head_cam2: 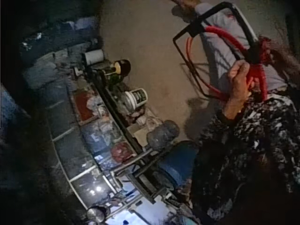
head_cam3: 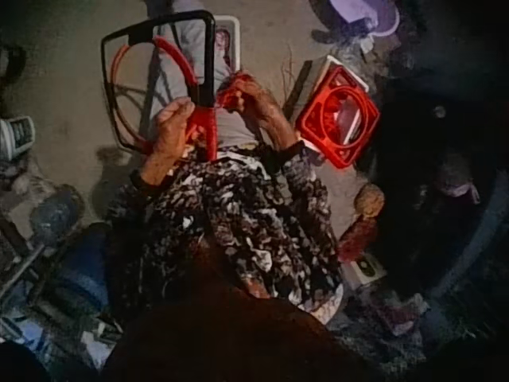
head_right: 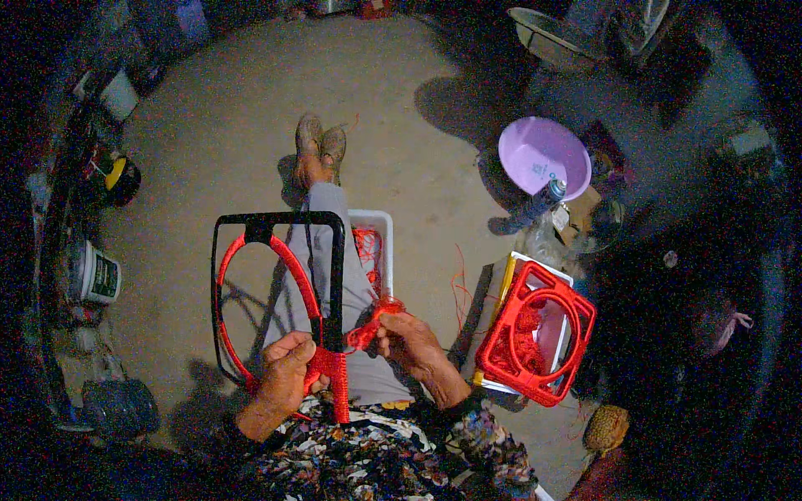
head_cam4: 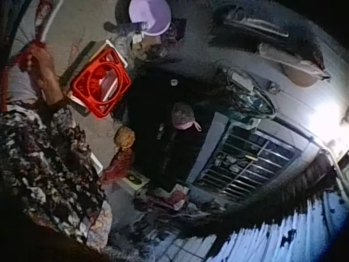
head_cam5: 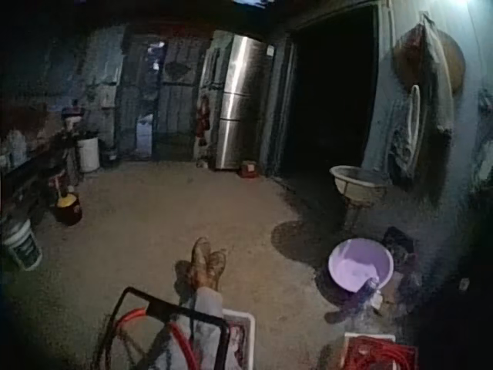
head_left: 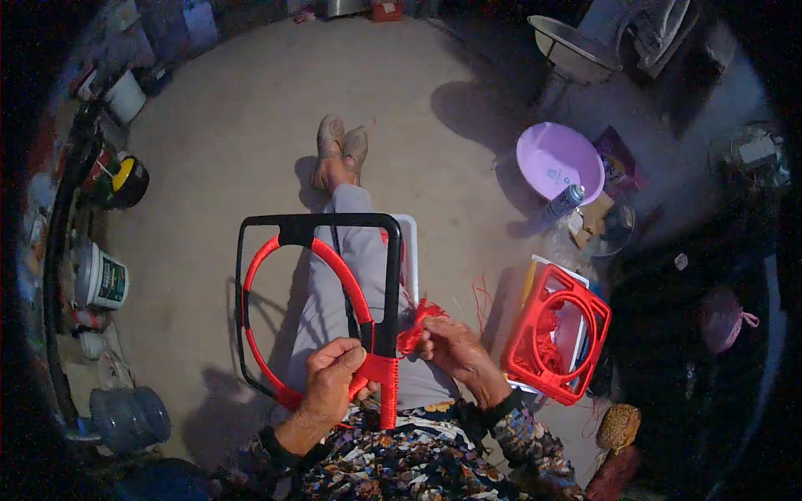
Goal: The recorder is wrapping a red cord around a black and red plastic hoop frame.
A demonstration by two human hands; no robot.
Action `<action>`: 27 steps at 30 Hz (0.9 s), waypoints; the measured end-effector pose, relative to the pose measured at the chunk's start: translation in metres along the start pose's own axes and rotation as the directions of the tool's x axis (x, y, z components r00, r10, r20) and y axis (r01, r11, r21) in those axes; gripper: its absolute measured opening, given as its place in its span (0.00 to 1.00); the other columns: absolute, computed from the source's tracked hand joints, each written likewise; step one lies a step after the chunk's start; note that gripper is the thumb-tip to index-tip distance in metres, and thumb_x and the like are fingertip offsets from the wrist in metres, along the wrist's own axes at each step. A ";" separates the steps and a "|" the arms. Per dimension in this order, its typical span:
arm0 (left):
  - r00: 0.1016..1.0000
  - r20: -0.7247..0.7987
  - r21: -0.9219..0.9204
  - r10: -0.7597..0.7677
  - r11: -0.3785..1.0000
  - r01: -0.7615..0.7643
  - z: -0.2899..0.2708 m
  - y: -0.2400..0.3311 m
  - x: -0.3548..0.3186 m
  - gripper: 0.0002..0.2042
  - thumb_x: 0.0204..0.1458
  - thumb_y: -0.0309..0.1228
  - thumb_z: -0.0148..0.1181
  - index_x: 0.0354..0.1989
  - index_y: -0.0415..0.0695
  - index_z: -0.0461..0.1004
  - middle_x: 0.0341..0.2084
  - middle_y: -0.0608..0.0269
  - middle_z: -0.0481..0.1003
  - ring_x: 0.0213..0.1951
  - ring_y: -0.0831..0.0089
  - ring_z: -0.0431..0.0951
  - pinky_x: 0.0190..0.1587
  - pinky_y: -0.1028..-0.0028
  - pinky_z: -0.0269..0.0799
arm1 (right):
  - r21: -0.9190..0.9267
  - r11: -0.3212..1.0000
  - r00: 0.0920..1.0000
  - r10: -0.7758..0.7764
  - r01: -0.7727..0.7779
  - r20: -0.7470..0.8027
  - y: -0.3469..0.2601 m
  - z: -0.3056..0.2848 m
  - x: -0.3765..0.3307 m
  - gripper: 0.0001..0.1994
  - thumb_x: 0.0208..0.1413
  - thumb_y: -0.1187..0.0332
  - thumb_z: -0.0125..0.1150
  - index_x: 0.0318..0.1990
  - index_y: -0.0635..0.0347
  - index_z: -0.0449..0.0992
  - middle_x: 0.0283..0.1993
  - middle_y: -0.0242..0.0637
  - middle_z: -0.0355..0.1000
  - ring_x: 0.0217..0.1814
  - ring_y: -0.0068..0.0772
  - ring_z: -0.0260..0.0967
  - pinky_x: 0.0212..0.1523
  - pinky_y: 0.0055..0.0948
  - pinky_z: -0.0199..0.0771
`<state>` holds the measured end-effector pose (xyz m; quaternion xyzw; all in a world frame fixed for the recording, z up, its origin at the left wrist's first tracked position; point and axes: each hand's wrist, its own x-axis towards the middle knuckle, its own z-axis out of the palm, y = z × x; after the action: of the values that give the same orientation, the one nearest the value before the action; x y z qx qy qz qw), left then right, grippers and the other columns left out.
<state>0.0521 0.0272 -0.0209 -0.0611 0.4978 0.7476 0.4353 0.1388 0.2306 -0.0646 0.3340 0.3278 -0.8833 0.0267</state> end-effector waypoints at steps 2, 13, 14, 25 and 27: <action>1.000 0.000 -0.015 0.000 1.000 0.000 0.000 0.000 0.001 0.10 0.54 0.31 0.53 0.37 0.37 0.68 0.21 0.58 0.73 0.17 0.71 0.73 0.15 0.77 0.63 | -0.102 0.992 0.996 0.081 -0.078 0.025 0.002 0.003 0.013 0.06 0.54 0.67 0.58 0.32 0.59 0.71 0.23 0.30 0.70 0.20 0.19 0.65 0.21 0.20 0.67; 0.999 -0.001 -0.070 0.036 0.997 -0.036 -0.003 -0.002 0.002 0.09 0.54 0.31 0.53 0.35 0.37 0.68 0.22 0.56 0.74 0.18 0.69 0.73 0.15 0.76 0.64 | -0.767 0.156 0.721 -0.493 0.623 0.486 0.010 -0.015 0.015 0.08 0.52 0.73 0.57 0.39 0.61 0.68 0.29 0.37 0.67 0.28 0.32 0.65 0.32 0.30 0.67; 0.999 0.005 -0.075 0.044 0.996 -0.044 -0.004 -0.002 0.003 0.09 0.54 0.31 0.54 0.35 0.37 0.68 0.22 0.56 0.74 0.18 0.69 0.73 0.15 0.76 0.64 | -0.732 0.091 0.683 -0.452 0.675 0.574 0.007 -0.015 0.014 0.10 0.51 0.74 0.56 0.42 0.60 0.67 0.31 0.38 0.66 0.30 0.34 0.65 0.34 0.31 0.67; 1.000 0.003 -0.048 -0.023 0.999 0.024 -0.004 0.005 0.001 0.08 0.54 0.31 0.52 0.35 0.38 0.68 0.22 0.57 0.73 0.18 0.70 0.73 0.15 0.77 0.63 | -0.788 -0.137 0.694 -0.401 0.600 0.598 -0.041 -0.025 -0.002 0.13 0.48 0.72 0.56 0.43 0.59 0.68 0.37 0.42 0.69 0.41 0.42 0.68 0.41 0.34 0.68; 0.999 0.026 -0.028 -0.026 0.999 0.027 -0.002 0.004 0.001 0.08 0.55 0.31 0.52 0.35 0.38 0.68 0.22 0.58 0.73 0.18 0.71 0.73 0.16 0.77 0.63 | -0.770 0.150 0.706 -0.535 0.620 0.464 -0.054 -0.033 -0.016 0.12 0.49 0.71 0.57 0.43 0.59 0.69 0.38 0.40 0.70 0.41 0.35 0.69 0.39 0.31 0.69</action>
<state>0.0481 0.0259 -0.0199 -0.0643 0.4804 0.7495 0.4509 0.1556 0.2901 -0.0433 0.0782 0.8415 -0.5193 -0.1269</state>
